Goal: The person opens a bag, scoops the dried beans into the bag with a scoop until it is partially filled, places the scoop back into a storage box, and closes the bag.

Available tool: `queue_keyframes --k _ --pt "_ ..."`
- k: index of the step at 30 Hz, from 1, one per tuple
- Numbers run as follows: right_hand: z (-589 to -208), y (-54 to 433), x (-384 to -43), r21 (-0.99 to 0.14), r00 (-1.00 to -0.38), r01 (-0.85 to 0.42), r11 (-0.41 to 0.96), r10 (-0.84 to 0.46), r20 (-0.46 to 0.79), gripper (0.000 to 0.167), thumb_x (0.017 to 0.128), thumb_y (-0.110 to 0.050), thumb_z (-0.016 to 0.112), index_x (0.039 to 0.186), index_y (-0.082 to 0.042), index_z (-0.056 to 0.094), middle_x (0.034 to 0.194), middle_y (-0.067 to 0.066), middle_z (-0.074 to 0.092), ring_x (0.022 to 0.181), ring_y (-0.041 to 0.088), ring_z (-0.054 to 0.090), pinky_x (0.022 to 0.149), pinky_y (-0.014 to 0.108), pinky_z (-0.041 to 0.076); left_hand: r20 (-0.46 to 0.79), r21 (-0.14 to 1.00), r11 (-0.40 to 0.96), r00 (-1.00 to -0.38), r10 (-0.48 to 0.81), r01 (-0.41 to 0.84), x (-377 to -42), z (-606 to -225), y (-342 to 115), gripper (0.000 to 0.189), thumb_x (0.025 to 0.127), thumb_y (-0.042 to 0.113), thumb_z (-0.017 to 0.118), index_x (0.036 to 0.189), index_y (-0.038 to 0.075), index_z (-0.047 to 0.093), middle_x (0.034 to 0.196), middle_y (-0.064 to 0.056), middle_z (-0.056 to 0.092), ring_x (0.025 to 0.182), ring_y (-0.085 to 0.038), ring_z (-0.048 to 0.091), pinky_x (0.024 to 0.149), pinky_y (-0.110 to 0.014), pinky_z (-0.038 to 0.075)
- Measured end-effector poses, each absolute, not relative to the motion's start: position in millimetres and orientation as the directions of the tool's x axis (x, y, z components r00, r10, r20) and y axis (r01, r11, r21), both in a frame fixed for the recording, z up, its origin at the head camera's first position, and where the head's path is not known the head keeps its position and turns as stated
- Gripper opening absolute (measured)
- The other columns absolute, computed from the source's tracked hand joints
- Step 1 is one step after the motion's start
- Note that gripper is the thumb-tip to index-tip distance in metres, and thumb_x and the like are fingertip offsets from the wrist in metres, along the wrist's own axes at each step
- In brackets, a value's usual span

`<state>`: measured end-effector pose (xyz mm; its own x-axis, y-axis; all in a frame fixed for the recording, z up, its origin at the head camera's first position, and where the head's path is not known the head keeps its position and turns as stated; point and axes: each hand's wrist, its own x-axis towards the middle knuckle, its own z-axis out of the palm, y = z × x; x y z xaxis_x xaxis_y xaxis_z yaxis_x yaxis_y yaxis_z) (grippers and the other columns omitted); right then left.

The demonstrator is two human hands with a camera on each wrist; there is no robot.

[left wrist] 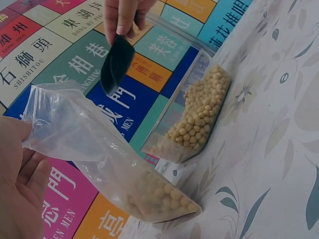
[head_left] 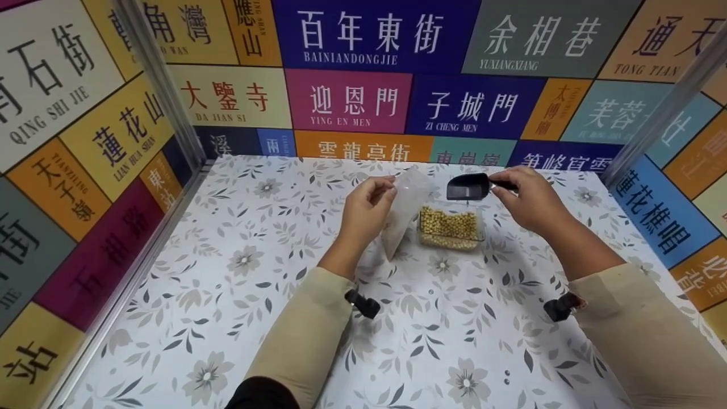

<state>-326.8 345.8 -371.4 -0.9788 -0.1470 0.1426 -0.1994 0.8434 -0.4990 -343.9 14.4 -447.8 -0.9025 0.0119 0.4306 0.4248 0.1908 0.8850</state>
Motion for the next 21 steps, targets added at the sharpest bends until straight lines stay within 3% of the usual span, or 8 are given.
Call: queue_keyframes --k 8,15,21 --pt "-395 352 -333 -0.428 -0.987 -0.16 0.889 -0.151 0.056 0.037 0.111 -0.019 0.059 0.146 -0.006 0.063 0.143 0.021 0.059 0.129 0.042 0.059 0.103 0.059 0.054 0.396 0.902 0.173 -0.918 0.024 0.394 -344 -447 15 0.008 0.106 0.023 0.069 0.109 0.018 0.073 0.131 0.007 0.074 0.111 -0.007 0.069 0.097 -0.023 0.06" --pt "-408 348 -335 -0.324 -0.981 -0.196 0.925 -0.182 0.074 0.032 0.109 -0.014 0.062 0.139 -0.003 0.068 0.131 0.022 0.063 0.123 0.043 0.06 0.101 0.06 0.054 0.403 0.901 0.169 -0.915 0.016 0.4 -343 -449 15 0.008 0.105 0.022 0.069 0.109 0.016 0.073 0.13 0.007 0.075 0.108 -0.004 0.069 0.095 -0.023 0.06" --pt "-415 341 -334 -0.235 -0.967 -0.247 0.94 -0.225 0.118 0.028 0.108 -0.012 0.063 0.133 -0.003 0.071 0.124 0.02 0.065 0.119 0.043 0.06 0.1 0.06 0.054 0.413 0.898 0.16 -0.911 0.018 0.41 -345 -449 15 0.009 0.105 0.021 0.07 0.109 0.014 0.073 0.13 0.001 0.075 0.106 -0.006 0.069 0.094 -0.024 0.061"
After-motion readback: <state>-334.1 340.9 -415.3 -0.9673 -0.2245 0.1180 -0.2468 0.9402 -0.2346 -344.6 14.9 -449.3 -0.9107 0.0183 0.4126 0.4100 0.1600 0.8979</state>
